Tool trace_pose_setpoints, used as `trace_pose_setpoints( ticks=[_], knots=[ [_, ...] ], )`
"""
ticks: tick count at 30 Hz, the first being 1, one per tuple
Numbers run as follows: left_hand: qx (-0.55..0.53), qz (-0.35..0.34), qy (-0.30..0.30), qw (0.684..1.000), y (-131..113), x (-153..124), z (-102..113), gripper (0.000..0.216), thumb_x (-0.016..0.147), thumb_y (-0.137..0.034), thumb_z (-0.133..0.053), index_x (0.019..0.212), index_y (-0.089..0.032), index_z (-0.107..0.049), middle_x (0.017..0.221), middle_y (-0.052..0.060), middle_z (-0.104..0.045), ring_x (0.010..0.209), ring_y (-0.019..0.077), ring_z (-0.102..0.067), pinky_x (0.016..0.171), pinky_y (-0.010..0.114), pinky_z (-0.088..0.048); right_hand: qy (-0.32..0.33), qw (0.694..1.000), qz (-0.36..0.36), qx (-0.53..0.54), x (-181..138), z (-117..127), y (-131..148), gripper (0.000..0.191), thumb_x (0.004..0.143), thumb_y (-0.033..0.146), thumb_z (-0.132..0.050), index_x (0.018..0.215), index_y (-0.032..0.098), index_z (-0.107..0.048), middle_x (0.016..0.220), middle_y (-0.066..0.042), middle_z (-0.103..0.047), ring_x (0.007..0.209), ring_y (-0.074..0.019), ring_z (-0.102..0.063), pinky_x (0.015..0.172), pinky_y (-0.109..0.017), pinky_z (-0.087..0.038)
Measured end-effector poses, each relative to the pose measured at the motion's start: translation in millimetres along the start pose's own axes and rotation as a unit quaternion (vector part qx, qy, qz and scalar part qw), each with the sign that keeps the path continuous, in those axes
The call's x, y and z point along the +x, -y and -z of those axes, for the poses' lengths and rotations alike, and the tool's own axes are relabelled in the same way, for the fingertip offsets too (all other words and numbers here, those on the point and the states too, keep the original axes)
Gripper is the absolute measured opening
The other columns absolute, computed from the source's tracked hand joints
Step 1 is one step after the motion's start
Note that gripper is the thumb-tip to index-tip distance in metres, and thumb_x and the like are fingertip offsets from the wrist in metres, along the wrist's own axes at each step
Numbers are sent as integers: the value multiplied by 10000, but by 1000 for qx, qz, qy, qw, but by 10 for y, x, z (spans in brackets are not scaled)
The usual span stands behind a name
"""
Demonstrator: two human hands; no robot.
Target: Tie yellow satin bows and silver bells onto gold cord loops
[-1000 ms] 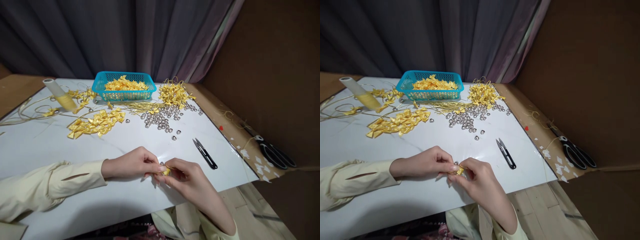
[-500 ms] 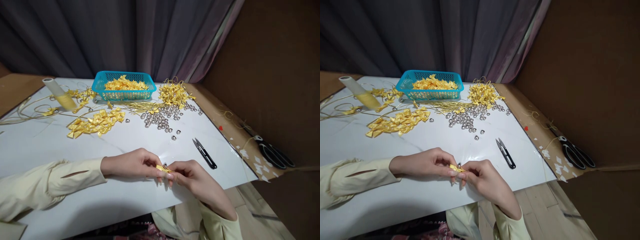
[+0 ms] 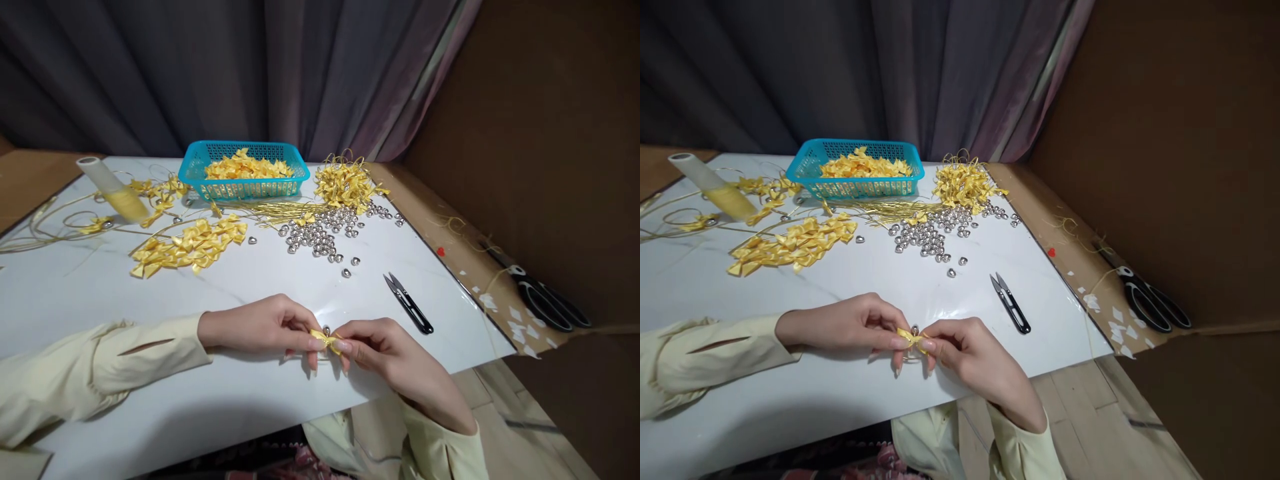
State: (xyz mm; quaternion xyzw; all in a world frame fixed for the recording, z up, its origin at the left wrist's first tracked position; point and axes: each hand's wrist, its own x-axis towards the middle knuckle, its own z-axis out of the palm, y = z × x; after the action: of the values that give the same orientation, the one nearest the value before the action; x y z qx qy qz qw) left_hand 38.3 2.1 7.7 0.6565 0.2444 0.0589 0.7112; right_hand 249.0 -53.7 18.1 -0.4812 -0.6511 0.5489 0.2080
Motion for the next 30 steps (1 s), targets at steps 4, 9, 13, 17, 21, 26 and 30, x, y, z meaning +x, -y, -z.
trace_pose_setpoints(
  ticks=[4,9,13,17,21,26,30],
  knots=[
    [-32,23,-1,999,-1,16,-10,274,858,-387,-579,816,-122,-637,663,41,-698,487,74,-460,496,186,-381,-39,998,6,-49,-35,6,6,243,841,382,-595,808,158,-682,683,-15,-624,608,-131,-481,547,-238,-359],
    [-25,21,10,999,10,24,-4,296,861,-414,-565,836,-125,-621,657,45,-698,482,74,-474,500,186,-394,-50,994,5,-94,-36,-42,9,276,808,420,-634,712,162,-652,556,36,-489,523,-105,-372,478,-230,-288],
    [6,14,-5,1000,25,8,-12,272,879,-387,-545,874,-125,-621,701,49,-699,509,74,-467,513,182,-389,-41,996,8,-84,-10,-68,2,282,870,374,-550,729,158,-661,595,14,-558,547,-110,-424,495,-226,-313],
    [34,7,-24,999,37,-4,-43,239,890,-349,-526,907,-130,-622,720,39,-690,526,75,-446,511,176,-370,-24,997,12,-67,-14,-58,4,287,895,346,-511,770,156,-686,626,-1,-611,573,-117,-481,518,-219,-353],
    [57,3,-42,997,33,-4,-66,231,881,-328,-535,892,-118,-628,742,54,-695,534,74,-437,494,175,-338,-7,998,10,-58,-11,-51,19,293,902,330,-496,802,153,-706,658,-11,-635,590,-123,-502,538,-223,-365],
    [41,2,-51,998,12,-4,-78,243,896,-326,-507,855,-114,-617,731,67,-705,521,76,-466,504,181,-376,-11,999,4,-47,12,-51,30,287,892,334,-508,803,145,-705,665,-18,-640,594,-127,-497,543,-233,-366],
    [-20,-1,-76,997,38,11,-78,216,903,-334,-503,855,-128,-549,747,80,-720,488,74,-505,515,202,-421,-100,995,3,-3,-23,4,30,214,859,338,-572,804,174,-698,711,-14,-652,626,-132,-517,563,-238,-384]
  ],
)
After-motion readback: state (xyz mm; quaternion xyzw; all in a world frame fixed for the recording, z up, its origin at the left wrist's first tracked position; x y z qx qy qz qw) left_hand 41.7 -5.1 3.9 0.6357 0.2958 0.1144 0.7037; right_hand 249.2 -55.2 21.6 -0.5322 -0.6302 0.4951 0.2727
